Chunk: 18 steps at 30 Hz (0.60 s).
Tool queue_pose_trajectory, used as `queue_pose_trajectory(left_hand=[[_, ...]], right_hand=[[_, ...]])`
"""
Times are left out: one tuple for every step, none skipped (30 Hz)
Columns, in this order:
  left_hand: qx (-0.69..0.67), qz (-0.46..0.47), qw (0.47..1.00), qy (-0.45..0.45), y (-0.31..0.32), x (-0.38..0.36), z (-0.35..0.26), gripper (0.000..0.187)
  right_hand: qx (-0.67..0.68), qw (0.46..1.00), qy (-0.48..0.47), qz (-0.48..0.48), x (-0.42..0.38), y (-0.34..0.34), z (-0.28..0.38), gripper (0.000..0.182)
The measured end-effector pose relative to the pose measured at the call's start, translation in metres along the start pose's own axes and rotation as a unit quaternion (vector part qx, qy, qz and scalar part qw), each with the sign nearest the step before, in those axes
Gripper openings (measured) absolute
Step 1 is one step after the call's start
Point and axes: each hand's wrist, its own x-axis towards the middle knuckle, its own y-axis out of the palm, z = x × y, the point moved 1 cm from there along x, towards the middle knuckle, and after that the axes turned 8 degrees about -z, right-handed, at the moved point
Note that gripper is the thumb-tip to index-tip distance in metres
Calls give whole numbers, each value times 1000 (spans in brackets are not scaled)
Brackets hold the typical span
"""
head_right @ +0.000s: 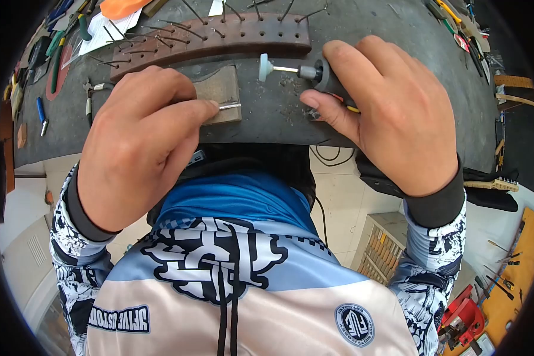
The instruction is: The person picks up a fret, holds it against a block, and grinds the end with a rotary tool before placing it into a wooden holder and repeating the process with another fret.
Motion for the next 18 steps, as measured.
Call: queue_pose_trajectory(left_hand=[[0, 2, 1000, -2, 0, 1, 0, 26], [7, 2, 1000, -1, 0, 1, 0, 26], [13, 3, 1000, 0, 0, 2, -1, 26], [10, 4, 1000, -2, 1, 1, -1, 26], [10, 4, 1000, -2, 1, 2, 0, 25], [10, 4, 1000, -2, 2, 2, 1, 25], [7, 4, 1000, -5, 2, 2, 2, 25], [2, 0, 1000, -2, 4, 2, 3, 24], [-3, -4, 1000, 2, 5, 3, 3, 23], [-5, -2, 1000, -1, 5, 3, 2, 23], [-9, -8, 1000, -4, 5, 5, 1, 22], [-10, -15, 1000, -6, 5, 6, 0, 22], [-11, -14, 1000, -8, 5, 7, -1, 22], [-8, -3, 1000, -16, 5, 7, -1, 22], [-5, 8, 1000, -26, 5, 7, -1, 21], [-6, 9, 1000, -28, 6, 7, -1, 21], [-5, -2, 1000, -14, 6, 7, -1, 21], [-4, -13, 1000, -1, 6, 7, 0, 21]], right_hand=[[-6, 1000, -12, 2, 0, 2, -1, 41], [-4, 1000, -12, 3, 1, 3, -1, 41], [-3, 1000, -25, 5, 2, 4, -2, 41], [-2, 999, -39, 8, 2, 5, -1, 40], [-1, 999, -39, 10, 3, 6, -1, 40], [-3, 999, -50, 15, 3, 8, 0, 41], [-6, 998, -61, 21, 3, 8, 0, 42], [-4, 998, -62, 23, 3, 9, 1, 42], [-10, 997, -71, 21, 4, 11, 1, 43], [-15, 997, -79, 20, 4, 12, 1, 43], [-13, 997, -79, 22, 3, 12, 2, 43], [-16, 996, -82, 20, 3, 14, 1, 43], [-18, 996, -84, 17, 3, 14, 1, 43], [-17, 996, -85, 18, 3, 15, 2, 43], [-29, 996, -84, 16, 3, 15, 2, 43], [-42, 996, -83, 14, 3, 15, 3, 43], [-41, 996, -84, 16, 2, 15, 3, 43], [-50, 995, -87, 14, 2, 15, 3, 43]])
